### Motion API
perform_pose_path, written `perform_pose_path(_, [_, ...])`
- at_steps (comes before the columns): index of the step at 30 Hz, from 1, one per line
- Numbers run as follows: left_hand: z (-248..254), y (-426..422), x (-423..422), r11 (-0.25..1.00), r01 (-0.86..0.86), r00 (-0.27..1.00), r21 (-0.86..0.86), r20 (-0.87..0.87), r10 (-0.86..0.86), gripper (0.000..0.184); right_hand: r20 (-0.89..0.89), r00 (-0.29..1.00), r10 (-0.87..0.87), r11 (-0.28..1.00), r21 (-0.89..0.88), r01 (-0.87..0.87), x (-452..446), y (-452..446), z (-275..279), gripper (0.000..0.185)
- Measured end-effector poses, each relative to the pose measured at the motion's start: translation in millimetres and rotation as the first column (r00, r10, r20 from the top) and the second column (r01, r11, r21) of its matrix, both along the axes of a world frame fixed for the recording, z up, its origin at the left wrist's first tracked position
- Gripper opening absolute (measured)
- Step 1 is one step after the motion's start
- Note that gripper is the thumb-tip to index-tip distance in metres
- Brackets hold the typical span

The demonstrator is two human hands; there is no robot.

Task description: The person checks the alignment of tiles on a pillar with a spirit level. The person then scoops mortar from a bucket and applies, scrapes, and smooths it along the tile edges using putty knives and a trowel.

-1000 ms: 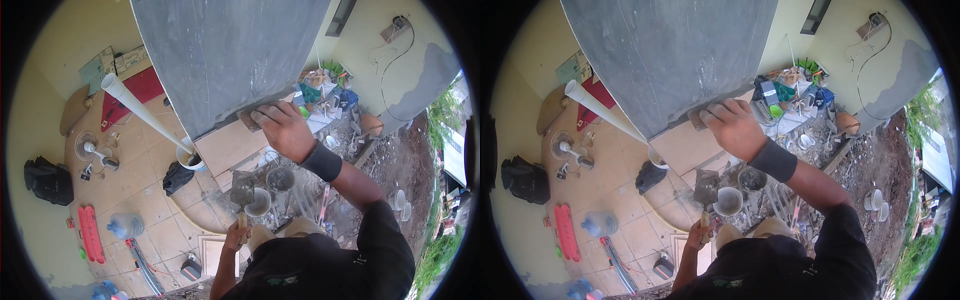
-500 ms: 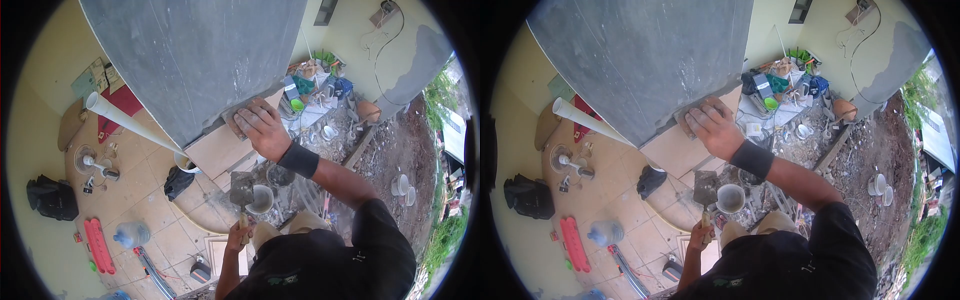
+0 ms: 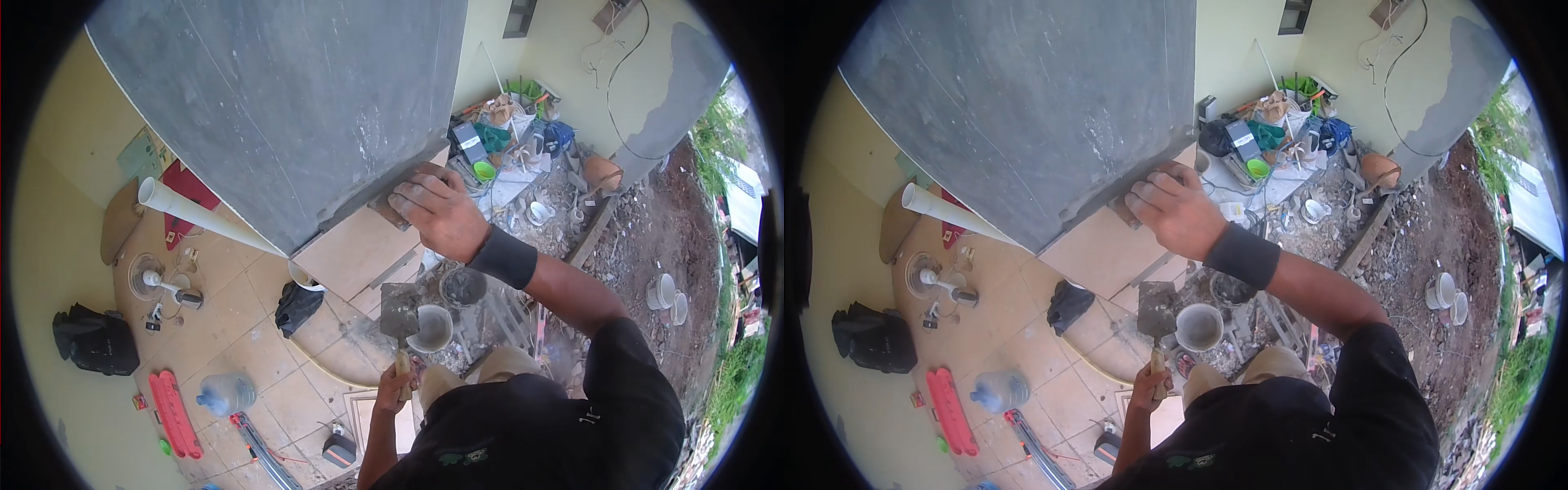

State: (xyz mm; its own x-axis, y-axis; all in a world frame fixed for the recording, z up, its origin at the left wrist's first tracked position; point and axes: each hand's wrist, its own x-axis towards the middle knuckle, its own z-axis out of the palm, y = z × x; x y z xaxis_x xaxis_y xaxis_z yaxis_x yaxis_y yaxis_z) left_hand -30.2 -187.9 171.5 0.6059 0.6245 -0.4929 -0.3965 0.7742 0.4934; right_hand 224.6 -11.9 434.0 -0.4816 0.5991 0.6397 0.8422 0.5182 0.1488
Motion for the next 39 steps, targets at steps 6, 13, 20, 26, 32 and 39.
perform_pose_path(6, [-6, 1, 2, 0.999, -0.005, 0.999, -0.049, -0.034, 0.004, 0.048, -0.011, 0.999, -0.034, 0.987, 0.155, 0.035, 32, 23, -22, 0.041])
perform_pose_path(13, [-5, 1, 4, 0.998, 0.017, 0.999, -0.068, -0.041, -0.019, 0.051, -0.014, 0.996, -0.089, 0.992, 0.087, 0.09, 29, 24, -33, 0.041])
perform_pose_path(20, [1, 5, 5, 0.999, 0.039, 0.997, -0.024, -0.063, -0.04, 0.051, 0.005, 0.997, -0.079, 0.997, 0.011, 0.079, 41, 13, -14, 0.038])
perform_pose_path(26, [0, 6, 9, 0.999, 0.037, 0.997, -0.026, -0.073, -0.039, 0.05, -0.038, 0.996, -0.077, 0.98, 0.18, 0.083, 67, 23, -24, 0.041])
perform_pose_path(32, [2, 3, 8, 0.999, 0.036, 0.997, -0.04, -0.07, -0.038, 0.05, -0.019, 0.998, -0.066, 0.976, 0.205, 0.069, 66, 38, -47, 0.042])
perform_pose_path(39, [0, 4, 11, 0.998, 0.057, 0.997, -0.042, -0.047, -0.059, 0.052, -0.014, 0.996, -0.091, 0.995, 0.03, 0.091, 68, 25, -15, 0.038])
